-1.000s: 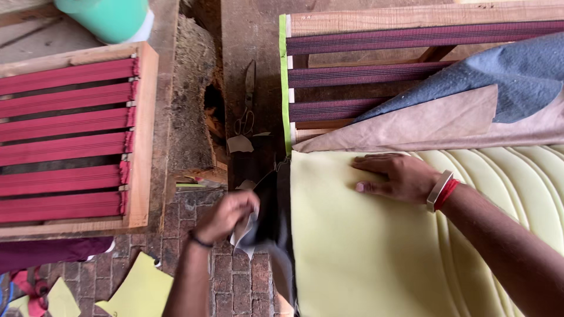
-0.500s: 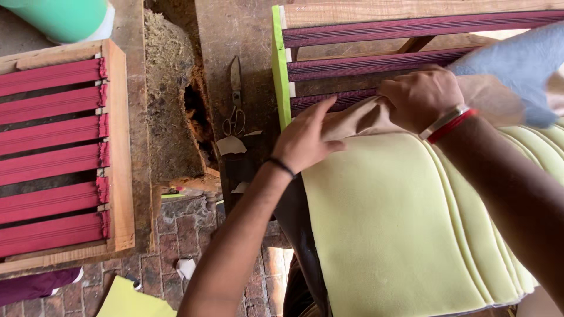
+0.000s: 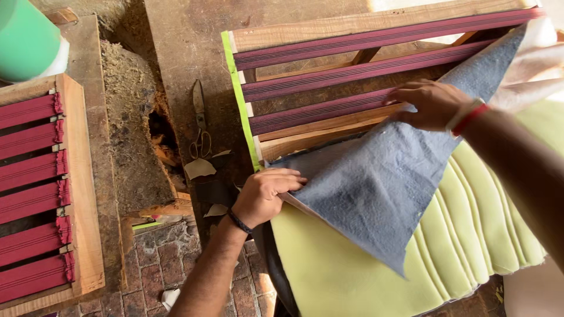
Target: The person fits a light-colored fabric cover over a foam cushion and a wooden chair frame with woven straps. They smooth the fabric, trim excess material with scissors, and adjust the cover to fit the frame.
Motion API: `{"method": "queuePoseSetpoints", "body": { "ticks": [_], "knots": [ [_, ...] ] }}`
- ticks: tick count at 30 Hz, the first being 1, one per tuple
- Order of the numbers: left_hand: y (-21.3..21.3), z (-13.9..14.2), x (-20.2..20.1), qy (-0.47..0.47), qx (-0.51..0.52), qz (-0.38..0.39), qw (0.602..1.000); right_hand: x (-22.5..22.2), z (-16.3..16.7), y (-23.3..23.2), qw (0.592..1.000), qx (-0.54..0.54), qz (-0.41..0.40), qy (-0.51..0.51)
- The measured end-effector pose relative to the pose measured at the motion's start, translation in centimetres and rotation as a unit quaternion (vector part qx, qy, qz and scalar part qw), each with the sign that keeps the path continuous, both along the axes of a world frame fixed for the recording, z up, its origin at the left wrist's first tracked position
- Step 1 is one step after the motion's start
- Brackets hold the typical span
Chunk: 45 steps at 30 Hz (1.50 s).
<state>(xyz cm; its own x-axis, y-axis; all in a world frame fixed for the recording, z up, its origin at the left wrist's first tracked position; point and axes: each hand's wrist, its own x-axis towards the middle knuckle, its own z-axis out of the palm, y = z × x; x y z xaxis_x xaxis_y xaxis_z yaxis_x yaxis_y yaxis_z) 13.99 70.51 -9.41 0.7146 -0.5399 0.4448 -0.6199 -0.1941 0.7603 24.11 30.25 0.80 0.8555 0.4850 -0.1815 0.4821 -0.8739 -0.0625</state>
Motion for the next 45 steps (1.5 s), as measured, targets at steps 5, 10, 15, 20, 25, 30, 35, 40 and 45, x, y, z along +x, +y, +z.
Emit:
{"method": "queuePoseSetpoints", "body": {
  "ticks": [5, 10, 15, 20, 25, 30, 35, 40, 45],
  "knots": [
    [0.2, -0.8, 0.3, 0.167, -0.013, -0.006, 0.986, 2.3, -3.6, -11.0, 0.963, -0.185, -0.096, 0.171],
    [0.2, -1.2, 0.0, 0.244, 0.047, 0.011, 0.969, -0.3, -2.8, -22.7, 0.917, -0.378, -0.084, 0.093],
    [0.4, 5.2, 1.7, 0.388, 0.051, -0.138, 0.91, -3.7, -1.8, -29.5, 0.968, -0.091, -0.119, -0.199],
    [-14.5, 11.9, 3.7, 0.273, 0.201, 0.071, 0.938, -5.9, 2.3, -30.6, 0.95, 0.096, -0.005, -0.297],
    [-45.4, 12.5, 3.8, -0.092, 0.249, -0.03, 0.964, -10.8, 2.6, -29.6, 0.945, 0.239, 0.016, -0.225],
    [-54.1, 10.7, 3.4, -0.011, 0.333, -0.028, 0.943, -11.4, -0.7, -40.6, 0.936, 0.289, -0.043, -0.194],
    [-52.0, 7.9, 2.8, 0.009, 0.157, -0.189, 0.969, -7.6, -5.1, -56.5, 0.852, 0.321, -0.414, 0.002],
    [-58.3, 6.3, 5.1, 0.429, 0.013, -0.387, 0.816, -2.7, -10.8, -61.1, 0.767, 0.441, -0.385, 0.262],
    [-68.2, 5.7, 5.3, 0.542, -0.271, -0.388, 0.695, 0.7, -13.5, -61.7, 0.705, 0.566, -0.381, 0.194]
  ]
}}
